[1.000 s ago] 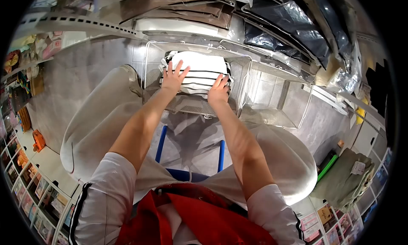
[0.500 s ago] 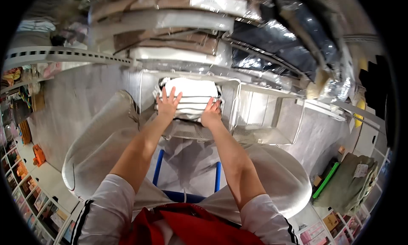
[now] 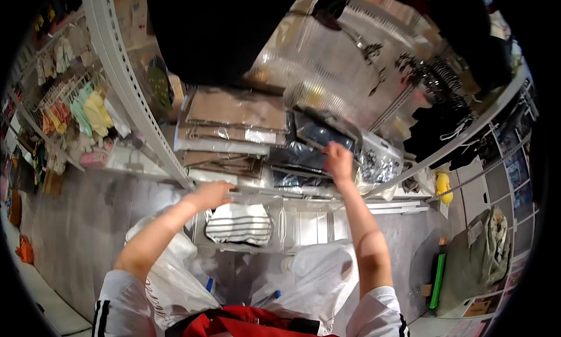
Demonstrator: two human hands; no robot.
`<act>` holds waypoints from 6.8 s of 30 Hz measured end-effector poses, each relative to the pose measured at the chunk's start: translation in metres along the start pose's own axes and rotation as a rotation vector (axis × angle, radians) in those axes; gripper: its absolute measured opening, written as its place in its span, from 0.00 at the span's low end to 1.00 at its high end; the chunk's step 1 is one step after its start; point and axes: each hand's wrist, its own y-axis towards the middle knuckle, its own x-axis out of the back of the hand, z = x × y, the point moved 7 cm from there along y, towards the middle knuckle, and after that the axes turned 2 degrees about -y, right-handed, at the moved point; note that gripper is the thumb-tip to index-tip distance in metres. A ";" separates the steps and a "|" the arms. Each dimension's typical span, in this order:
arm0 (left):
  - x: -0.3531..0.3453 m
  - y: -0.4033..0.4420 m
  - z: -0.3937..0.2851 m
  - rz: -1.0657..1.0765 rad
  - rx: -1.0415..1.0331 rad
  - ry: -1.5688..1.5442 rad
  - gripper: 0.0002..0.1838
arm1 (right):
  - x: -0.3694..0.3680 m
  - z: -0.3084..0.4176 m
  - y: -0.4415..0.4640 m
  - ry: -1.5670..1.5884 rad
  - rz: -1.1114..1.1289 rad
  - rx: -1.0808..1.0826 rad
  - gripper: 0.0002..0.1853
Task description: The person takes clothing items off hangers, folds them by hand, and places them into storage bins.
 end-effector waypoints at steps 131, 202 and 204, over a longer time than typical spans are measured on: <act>0.075 0.003 0.020 -0.065 0.125 -0.552 0.16 | -0.108 0.065 -0.094 -0.020 0.675 0.236 0.13; 0.087 -0.003 -0.001 -0.541 0.263 -1.323 0.10 | -0.107 0.067 -0.099 0.156 0.549 0.149 0.09; 0.087 -0.003 0.000 -0.543 0.267 -1.311 0.10 | -0.106 0.067 -0.098 0.158 0.543 0.154 0.09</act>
